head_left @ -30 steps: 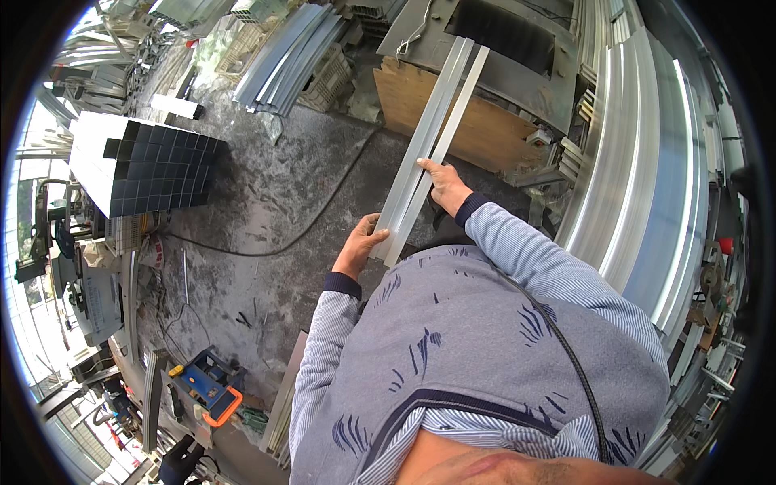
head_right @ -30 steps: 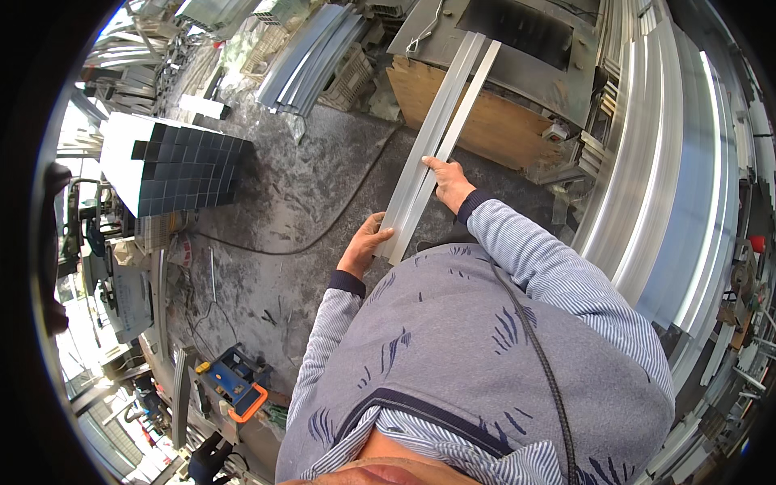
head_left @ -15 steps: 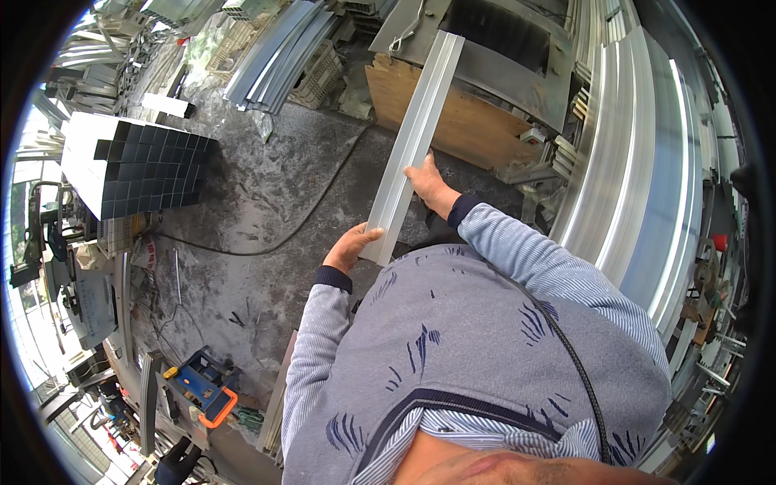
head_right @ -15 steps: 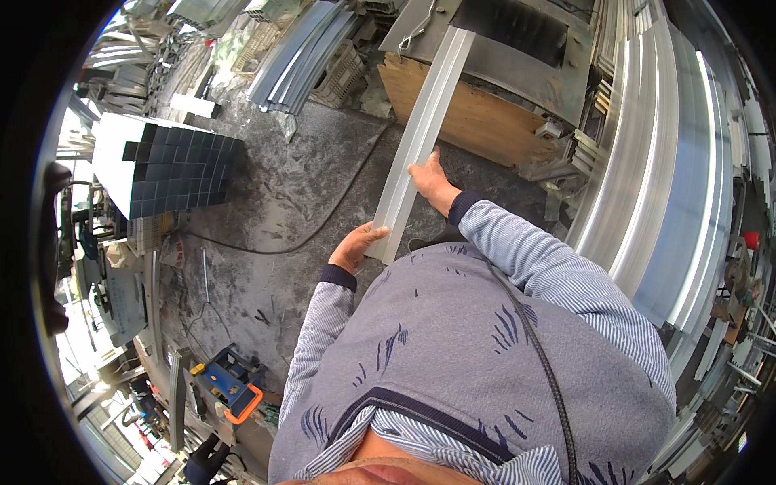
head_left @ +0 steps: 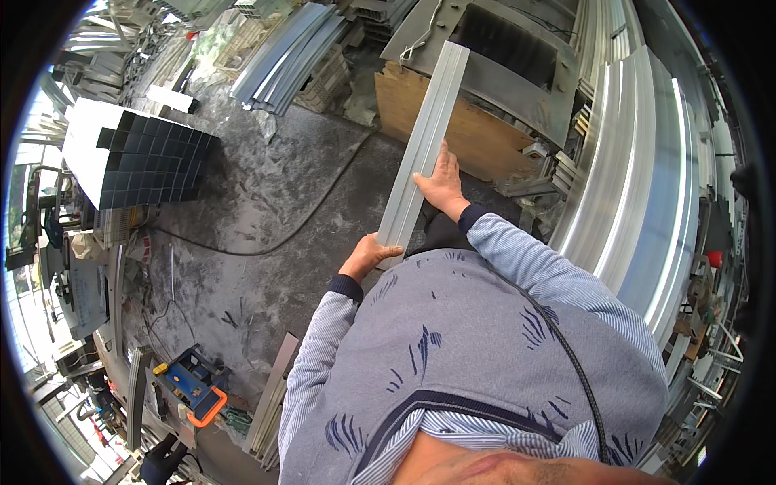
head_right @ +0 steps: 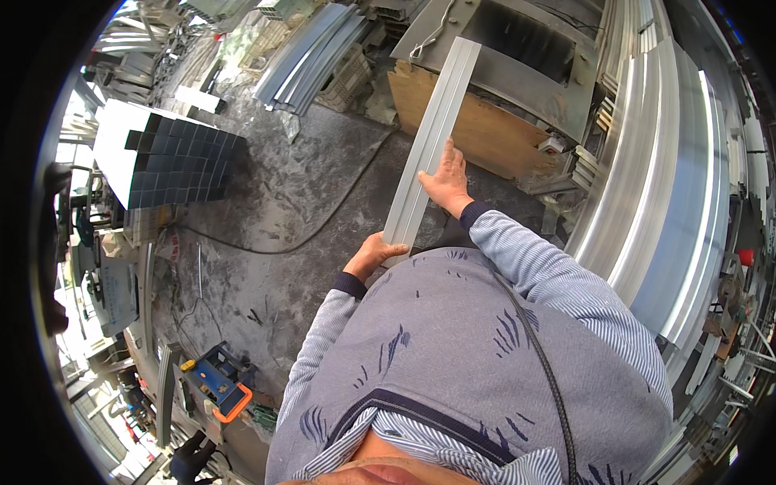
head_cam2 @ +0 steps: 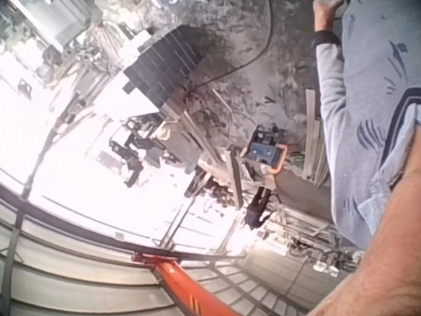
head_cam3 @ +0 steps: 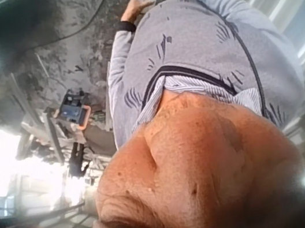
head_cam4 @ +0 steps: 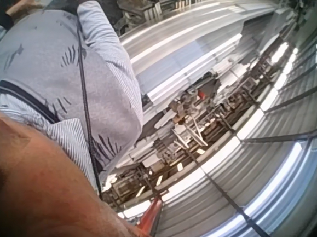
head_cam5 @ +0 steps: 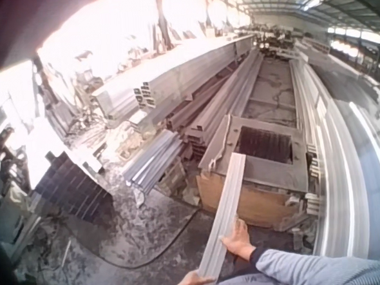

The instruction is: The person repeatedly picks up stacks of long silver metal profiles, separates them, and places them back down in different locations within a cluttered workshop. The person also picks up individual profiles and places them on a machine surface, then returns to the floor to continue sorting.

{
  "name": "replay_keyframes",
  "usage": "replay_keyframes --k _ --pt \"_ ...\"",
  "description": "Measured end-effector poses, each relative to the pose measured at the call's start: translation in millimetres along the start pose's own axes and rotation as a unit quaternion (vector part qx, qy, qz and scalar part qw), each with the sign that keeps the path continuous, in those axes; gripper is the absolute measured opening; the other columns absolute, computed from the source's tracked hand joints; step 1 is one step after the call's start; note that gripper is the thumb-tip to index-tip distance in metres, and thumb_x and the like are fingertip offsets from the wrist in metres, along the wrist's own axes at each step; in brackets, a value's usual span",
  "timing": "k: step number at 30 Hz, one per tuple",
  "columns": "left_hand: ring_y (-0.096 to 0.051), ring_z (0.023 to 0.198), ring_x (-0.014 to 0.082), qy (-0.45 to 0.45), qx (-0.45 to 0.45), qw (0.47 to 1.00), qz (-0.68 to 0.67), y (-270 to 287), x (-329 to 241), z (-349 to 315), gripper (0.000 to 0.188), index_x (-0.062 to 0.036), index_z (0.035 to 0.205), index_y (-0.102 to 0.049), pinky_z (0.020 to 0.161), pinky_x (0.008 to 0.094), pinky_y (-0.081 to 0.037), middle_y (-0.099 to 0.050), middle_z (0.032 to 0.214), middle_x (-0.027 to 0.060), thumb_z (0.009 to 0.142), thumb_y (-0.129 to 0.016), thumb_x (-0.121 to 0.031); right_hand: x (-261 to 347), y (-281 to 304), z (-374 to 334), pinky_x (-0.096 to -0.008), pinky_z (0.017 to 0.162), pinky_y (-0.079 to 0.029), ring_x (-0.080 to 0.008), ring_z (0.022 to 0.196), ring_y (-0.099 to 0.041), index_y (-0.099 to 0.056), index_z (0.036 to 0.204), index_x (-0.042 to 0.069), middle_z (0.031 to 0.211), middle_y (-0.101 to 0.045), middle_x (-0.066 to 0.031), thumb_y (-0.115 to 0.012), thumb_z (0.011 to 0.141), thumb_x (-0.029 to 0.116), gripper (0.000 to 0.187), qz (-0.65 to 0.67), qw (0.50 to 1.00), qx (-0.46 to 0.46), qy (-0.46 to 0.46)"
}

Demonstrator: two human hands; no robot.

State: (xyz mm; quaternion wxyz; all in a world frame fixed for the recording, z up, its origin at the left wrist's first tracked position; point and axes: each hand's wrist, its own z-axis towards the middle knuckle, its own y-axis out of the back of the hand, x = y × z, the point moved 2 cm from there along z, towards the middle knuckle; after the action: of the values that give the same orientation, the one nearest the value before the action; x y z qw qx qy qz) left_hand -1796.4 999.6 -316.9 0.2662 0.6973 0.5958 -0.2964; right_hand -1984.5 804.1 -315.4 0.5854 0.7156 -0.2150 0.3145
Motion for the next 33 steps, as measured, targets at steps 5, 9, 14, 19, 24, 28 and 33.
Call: replay_keyframes --k 5,9,14,19,24,28,33 --pt "-0.073 0.102 0.0191 -0.005 0.015 0.999 -0.032 -8 -5 16 0.060 0.0002 0.132 -0.073 0.090 0.0358 -0.058 -0.078 0.115 0.0091 0.086 -0.094 -0.032 36 6 14 -0.0556 0.130 -0.024 -0.0482 0.153 -0.026 -0.029 0.166 -0.004 0.157 -0.034 -0.0279 -0.084 0.079 0.048 0.116 -0.180 0.981 -0.017 0.070" --pt "-0.072 0.102 0.0178 0.013 -0.002 1.000 -0.027 -3 -21 34 0.054 0.0004 0.131 -0.073 0.092 0.0351 -0.058 -0.078 0.116 0.0078 0.087 -0.093 -0.025 40 -5 29 -0.0585 0.133 -0.018 -0.0556 0.158 -0.014 -0.033 0.162 -0.010 0.162 -0.027 -0.0334 -0.080 0.083 0.046 0.108 -0.192 0.977 -0.049 0.082" --pt "-0.072 0.100 0.0169 -0.051 0.002 0.999 -0.019 7 -85 89 0.055 0.0003 0.131 -0.072 0.090 0.0349 -0.058 -0.078 0.114 0.0068 0.087 -0.093 -0.026 29 14 106 -0.0599 0.133 -0.017 -0.0589 0.159 -0.010 -0.034 0.161 -0.013 0.165 -0.023 -0.0363 -0.074 0.086 0.040 0.100 -0.171 0.974 -0.120 0.092" --pt "-0.073 0.096 0.0153 -0.063 0.021 0.998 -0.019 2 -195 194 0.045 0.0008 0.125 -0.074 0.087 0.0338 -0.059 -0.079 0.110 0.0059 0.088 -0.092 -0.018 5 71 237 -0.0637 0.130 -0.021 -0.0577 0.160 -0.014 -0.038 0.159 -0.010 0.165 -0.029 -0.0342 -0.070 0.086 0.037 0.093 -0.172 0.967 -0.176 0.061" --pt "-0.074 0.097 0.0182 -0.067 0.052 0.996 -0.037 -10 -308 296 0.050 -0.0014 0.132 -0.071 0.081 0.0373 -0.062 -0.077 0.112 0.0080 0.090 -0.090 -0.023 -26 130 376 -0.0672 0.124 -0.025 -0.0544 0.157 -0.021 -0.045 0.156 -0.008 0.163 -0.033 -0.0314 -0.068 0.087 0.041 0.088 -0.205 0.956 -0.205 0.049" --pt "-0.075 0.099 0.0209 -0.028 0.056 0.998 -0.025 -14 -381 349 0.052 -0.0017 0.130 -0.069 0.082 0.0382 -0.063 -0.077 0.114 0.0096 0.090 -0.091 -0.028 -44 163 459 -0.0639 0.124 -0.022 -0.0460 0.158 -0.022 -0.047 0.157 -0.003 0.164 -0.038 -0.0257 -0.062 0.090 0.048 0.086 -0.257 0.947 -0.194 0.008" --pt "-0.073 0.107 0.0216 -0.029 0.056 0.998 -0.026 -14 -396 364 0.053 -0.0013 0.131 -0.068 0.087 0.0409 -0.062 -0.076 0.118 0.0097 0.092 -0.090 -0.029 -50 162 481 -0.0651 0.128 -0.017 -0.0465 0.161 -0.021 -0.043 0.162 -0.001 0.170 -0.034 -0.0248 -0.062 0.092 0.050 0.088 -0.268 0.943 -0.195 0.010"
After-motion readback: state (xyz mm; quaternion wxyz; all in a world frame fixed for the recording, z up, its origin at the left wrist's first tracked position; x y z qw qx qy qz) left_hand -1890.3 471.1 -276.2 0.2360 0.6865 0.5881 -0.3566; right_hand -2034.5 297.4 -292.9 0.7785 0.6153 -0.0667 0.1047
